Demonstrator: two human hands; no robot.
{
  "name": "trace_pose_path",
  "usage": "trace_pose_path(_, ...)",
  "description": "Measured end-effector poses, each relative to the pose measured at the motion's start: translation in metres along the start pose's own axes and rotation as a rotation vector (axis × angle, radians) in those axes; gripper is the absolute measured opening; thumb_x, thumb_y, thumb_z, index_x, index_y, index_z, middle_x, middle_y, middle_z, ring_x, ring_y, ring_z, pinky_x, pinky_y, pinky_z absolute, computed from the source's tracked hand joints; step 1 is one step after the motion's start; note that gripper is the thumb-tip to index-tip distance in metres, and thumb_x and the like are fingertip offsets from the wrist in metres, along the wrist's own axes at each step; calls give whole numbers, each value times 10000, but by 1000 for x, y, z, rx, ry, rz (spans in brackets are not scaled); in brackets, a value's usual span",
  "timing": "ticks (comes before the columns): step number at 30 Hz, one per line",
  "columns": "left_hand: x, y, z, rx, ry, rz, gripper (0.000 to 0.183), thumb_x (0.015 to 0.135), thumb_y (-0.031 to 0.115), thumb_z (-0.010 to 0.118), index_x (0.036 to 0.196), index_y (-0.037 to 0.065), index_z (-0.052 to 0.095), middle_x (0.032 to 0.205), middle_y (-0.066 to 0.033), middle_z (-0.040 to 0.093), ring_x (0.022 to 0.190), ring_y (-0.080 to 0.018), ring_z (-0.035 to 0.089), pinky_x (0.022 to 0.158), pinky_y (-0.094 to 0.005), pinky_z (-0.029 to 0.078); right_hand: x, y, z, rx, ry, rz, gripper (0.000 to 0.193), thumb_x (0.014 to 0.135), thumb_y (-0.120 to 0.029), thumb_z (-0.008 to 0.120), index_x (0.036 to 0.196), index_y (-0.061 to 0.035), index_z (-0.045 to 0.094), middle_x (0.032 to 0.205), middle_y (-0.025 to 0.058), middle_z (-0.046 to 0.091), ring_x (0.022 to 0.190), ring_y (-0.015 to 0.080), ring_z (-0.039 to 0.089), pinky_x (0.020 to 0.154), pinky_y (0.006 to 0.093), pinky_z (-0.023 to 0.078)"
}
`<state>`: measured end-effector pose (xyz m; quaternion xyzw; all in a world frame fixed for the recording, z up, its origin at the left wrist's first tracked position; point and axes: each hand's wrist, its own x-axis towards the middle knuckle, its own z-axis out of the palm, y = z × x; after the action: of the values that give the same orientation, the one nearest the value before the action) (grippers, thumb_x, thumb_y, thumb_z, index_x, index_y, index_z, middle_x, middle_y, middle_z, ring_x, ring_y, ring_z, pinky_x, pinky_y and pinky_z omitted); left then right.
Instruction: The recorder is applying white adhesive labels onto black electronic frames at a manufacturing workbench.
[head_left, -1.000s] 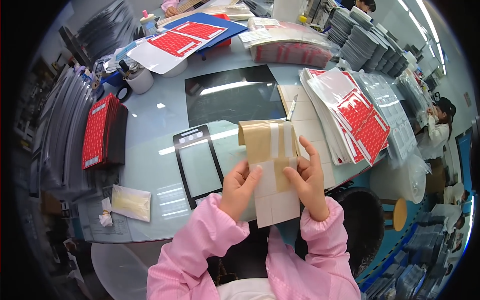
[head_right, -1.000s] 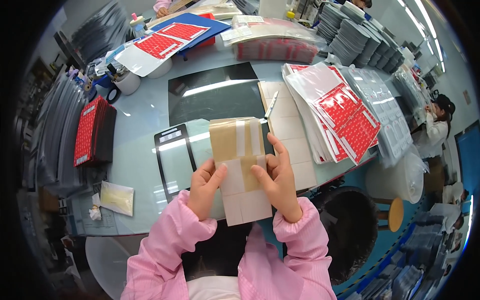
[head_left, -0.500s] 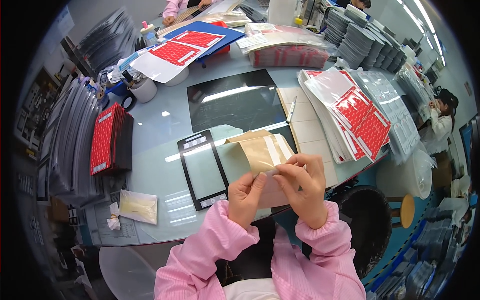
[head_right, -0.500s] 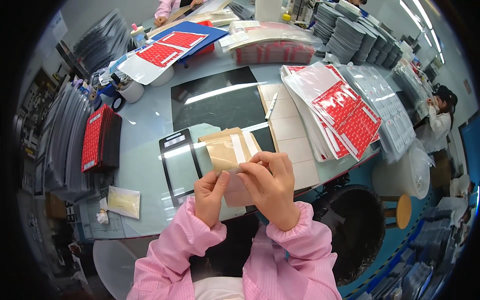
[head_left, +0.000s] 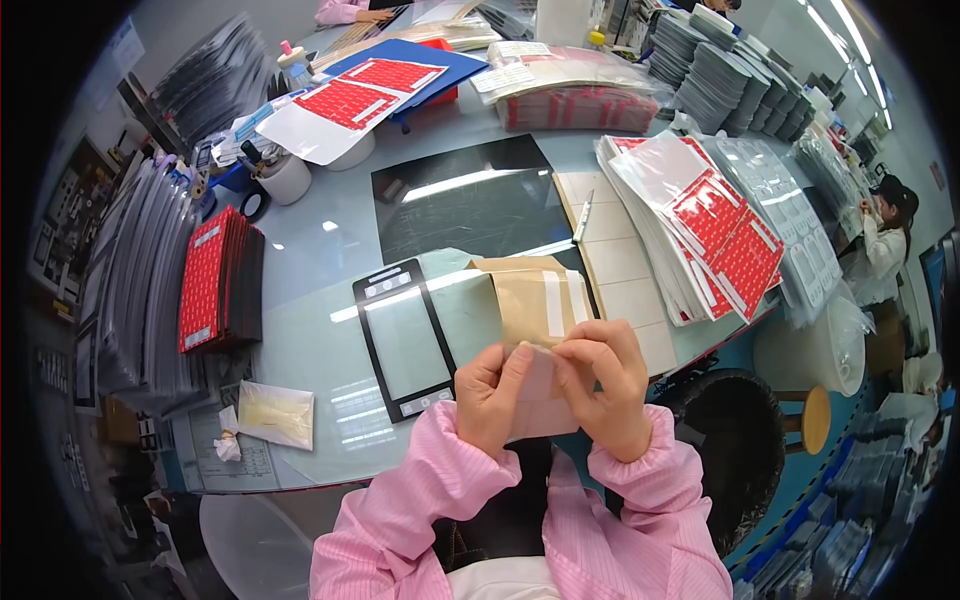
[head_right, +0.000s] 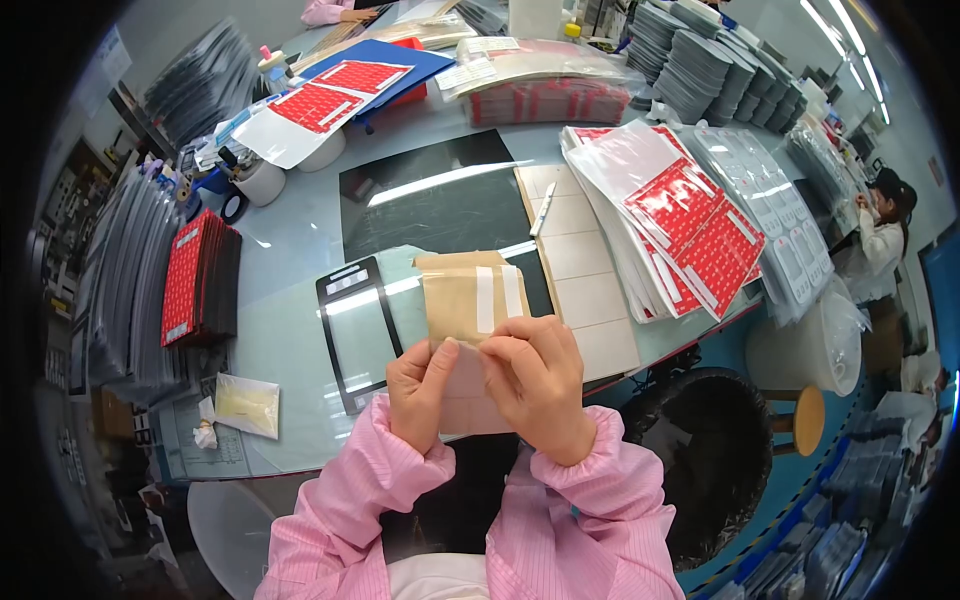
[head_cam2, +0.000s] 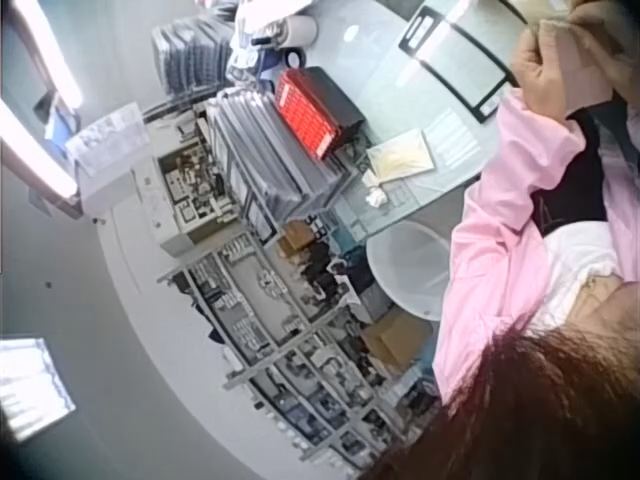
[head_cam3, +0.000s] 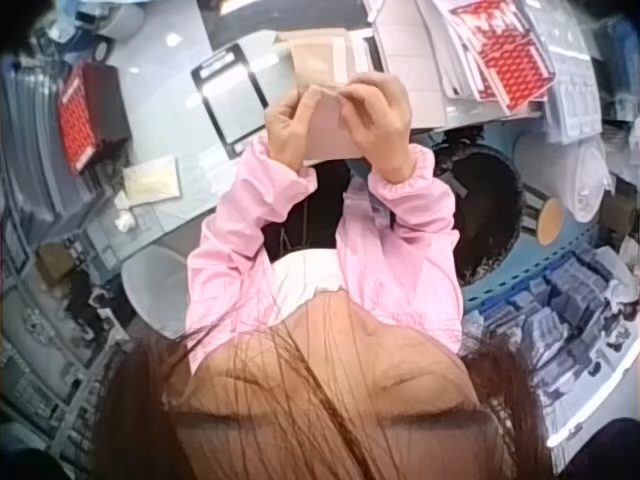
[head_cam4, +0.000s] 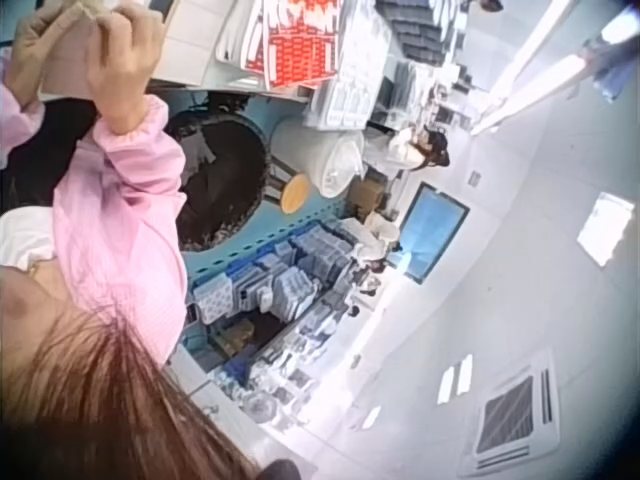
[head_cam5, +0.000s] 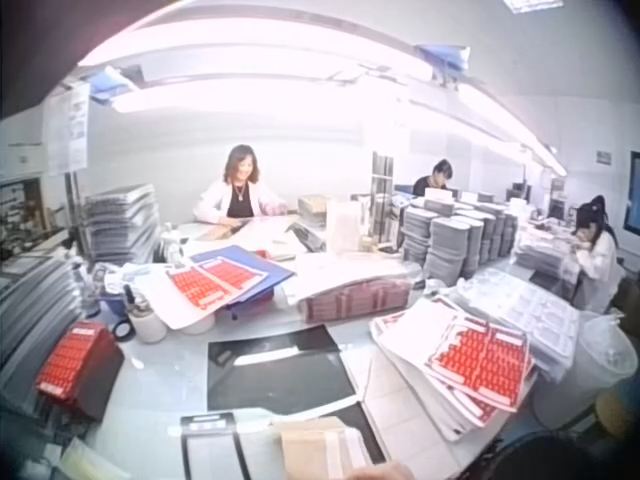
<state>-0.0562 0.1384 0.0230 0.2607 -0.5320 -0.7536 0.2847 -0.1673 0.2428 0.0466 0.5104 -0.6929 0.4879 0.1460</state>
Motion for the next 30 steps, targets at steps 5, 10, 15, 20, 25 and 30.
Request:
trace_pose_path(5,2,0,-1,53,-2,48,233,1018,174,687,906,-30,706,766,38,648,703,-19,525,604,-218,435,0,0,-2,11,-9,19,237,756,56,791,948,-36,689,990,99,642,841,274,621,714,354,508)
trace_pose_path(10,6,8,0,-23,41,-34,238,1024,182,678,913,-25,718,794,32,674,717,-22,561,619,-214,455,-1,-7,-6,-55,-56,-171,247,734,11,810,937,-68,693,963,68,657,819,275,618,691,372,486)
trace_pose_path(15,12,1,-7,-81,37,-16,246,1047,205,645,959,-11,721,839,12,705,739,-33,596,643,-218,483,-12,-16,-10,-1,-105,-291,277,704,-18,814,952,-77,705,959,52,652,790,260,617,675,379,483)
trace_pose_path(20,17,-1,-10,-94,44,-34,258,1079,236,592,1054,0,694,923,-10,721,813,-42,608,711,-224,495,-7,-36,-48,200,-193,-248,225,757,21,796,940,-62,694,946,85,672,751,236,629,682,348,501)
trace_pose_path(25,13,6,-5,-145,19,-53,257,1090,247,578,1091,8,671,973,-11,712,864,-44,591,755,-224,489,11,-17,-56,391,-122,247,146,852,54,744,971,-11,688,897,87,685,797,202,647,725,297,508)
trace_pose_path(30,11,-2,-8,-62,-30,3,261,1093,250,571,1091,5,661,982,-20,718,878,-49,606,768,-228,500,21,-6,-54,406,-273,390,100,895,55,712,977,8,682,922,56,684,852,135,582,803,267,452)
